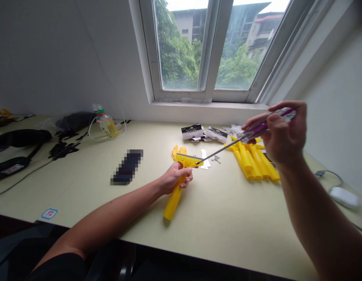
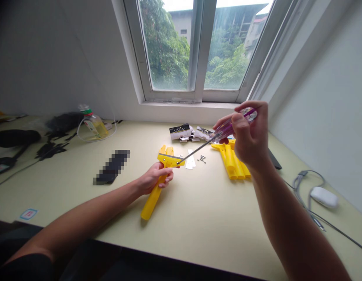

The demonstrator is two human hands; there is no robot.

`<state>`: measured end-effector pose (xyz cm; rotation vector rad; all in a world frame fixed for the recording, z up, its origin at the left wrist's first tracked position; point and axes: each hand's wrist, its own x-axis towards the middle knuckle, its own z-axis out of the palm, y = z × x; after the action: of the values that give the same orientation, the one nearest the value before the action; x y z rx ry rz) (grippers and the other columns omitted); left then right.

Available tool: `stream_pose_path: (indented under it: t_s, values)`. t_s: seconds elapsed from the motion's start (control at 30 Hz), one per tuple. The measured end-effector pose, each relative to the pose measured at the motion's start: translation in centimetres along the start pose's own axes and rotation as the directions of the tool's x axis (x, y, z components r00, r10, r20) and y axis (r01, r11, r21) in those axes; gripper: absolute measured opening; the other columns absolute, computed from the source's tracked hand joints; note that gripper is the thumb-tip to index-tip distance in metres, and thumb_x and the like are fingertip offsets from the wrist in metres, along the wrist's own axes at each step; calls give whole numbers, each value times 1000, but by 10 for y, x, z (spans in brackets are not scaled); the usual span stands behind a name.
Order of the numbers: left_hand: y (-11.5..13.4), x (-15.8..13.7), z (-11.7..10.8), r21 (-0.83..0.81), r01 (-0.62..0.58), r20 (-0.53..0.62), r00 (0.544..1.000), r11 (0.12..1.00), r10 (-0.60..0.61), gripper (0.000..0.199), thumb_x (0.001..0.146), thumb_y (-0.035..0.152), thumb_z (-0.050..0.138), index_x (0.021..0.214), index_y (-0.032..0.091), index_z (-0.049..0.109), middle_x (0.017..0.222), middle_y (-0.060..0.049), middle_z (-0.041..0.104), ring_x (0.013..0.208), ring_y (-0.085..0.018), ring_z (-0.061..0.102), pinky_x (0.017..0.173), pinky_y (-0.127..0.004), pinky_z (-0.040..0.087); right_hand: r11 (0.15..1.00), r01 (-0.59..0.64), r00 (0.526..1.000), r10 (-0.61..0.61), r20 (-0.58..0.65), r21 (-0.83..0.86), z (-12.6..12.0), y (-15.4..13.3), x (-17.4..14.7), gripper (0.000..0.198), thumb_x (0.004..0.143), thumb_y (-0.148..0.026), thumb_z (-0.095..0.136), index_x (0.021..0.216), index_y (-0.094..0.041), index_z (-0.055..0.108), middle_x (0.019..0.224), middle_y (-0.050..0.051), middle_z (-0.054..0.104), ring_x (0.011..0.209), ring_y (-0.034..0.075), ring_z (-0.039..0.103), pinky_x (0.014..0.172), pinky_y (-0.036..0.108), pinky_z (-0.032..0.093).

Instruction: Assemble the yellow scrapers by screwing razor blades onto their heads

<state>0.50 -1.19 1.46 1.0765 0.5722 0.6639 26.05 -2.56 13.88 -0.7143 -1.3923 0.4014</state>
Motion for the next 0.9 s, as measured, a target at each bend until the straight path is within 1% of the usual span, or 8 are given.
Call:
stream_pose_path:
  t_s: [0.23, 0.43, 0.57, 0.67, 0.73, 0.8, 0.87, 0.9]
  values:
    - [-1, 0, -2, -2, -9, 19, 1000, 1000, 9, 36, 81, 27, 64, 112, 11, 55, 65, 1, 48, 51, -5, 37, 42, -15, 27, 1000, 21, 999, -21, -28, 11, -2, -1, 2, 25, 81, -32, 63, 93, -27, 42, 65, -3, 64, 60, 20, 68, 50, 31, 54]
    - [0, 0, -1, 0, -7, 22, 1000, 1000, 7, 37, 81, 28, 63, 112, 10, 55, 64, 2, 47, 49, -5, 35, 41, -15, 27, 1000, 12, 1000, -12, -3, 8, -1, 1, 1, 24, 83, -33, 63, 94, -27, 43, 69, 0, 66, 62, 21, 68, 49, 31, 53]
    - [0, 1, -1, -6, -5, 17, 1000, 1000, 5, 37, 81, 26, 63, 113, 9, 55, 64, 2, 47, 50, -5, 36, 41, -15, 26, 998, 63, 998, -63, 10, -6, -1, 5, 1, 23, 84, -33, 63, 95, -27, 43, 66, -1, 66, 61, 21, 68, 49, 31, 54]
    - [-1, 1, -1, -8, -2, 14, 1000, 1000, 2, 37, 81, 25, 63, 113, 9, 55, 63, 2, 47, 51, -5, 36, 41, -15, 27, 995, 97, 995, -96, 41, -24, 1, 3, -2, 22, 86, -34, 61, 97, -27, 43, 67, -1, 66, 58, 20, 68, 46, 28, 53]
    - [-2, 1, -1, -11, -1, 1, 1000, 1000, 1, 37, 80, 25, 63, 112, 9, 55, 63, 2, 47, 50, -5, 36, 41, -15, 27, 990, 134, 988, -130, 80, -42, 2, -3, -4, 20, 88, -31, 60, 99, -27, 43, 69, -1, 66, 55, 18, 66, 41, 25, 49]
    - [-2, 0, 1, -21, -2, -36, 999, 1000, 1, 37, 78, 23, 64, 110, 8, 56, 62, 2, 46, 50, -5, 36, 40, -15, 26, 979, 191, 970, -177, 168, -71, 2, -12, -7, 19, 89, -26, 58, 103, -28, 44, 74, -1, 67, 55, 16, 65, 40, 25, 49]
    - [-2, 0, 3, -40, -8, -93, 996, 999, 5, 36, 74, 21, 65, 107, 8, 57, 63, 3, 46, 49, -5, 35, 39, -15, 25, 965, 233, 935, -189, 300, -119, -1, -25, -11, 23, 89, -22, 57, 108, -29, 46, 86, 2, 68, 67, 18, 68, 50, 29, 55]
    - [-1, -1, 4, -50, -12, -116, 993, 999, 7, 36, 72, 20, 66, 105, 8, 57, 63, 2, 47, 49, -5, 35, 38, -15, 24, 959, 239, 911, -166, 378, -155, -3, -32, -12, 27, 88, -21, 57, 112, -29, 47, 95, 3, 68, 77, 19, 70, 58, 32, 58]
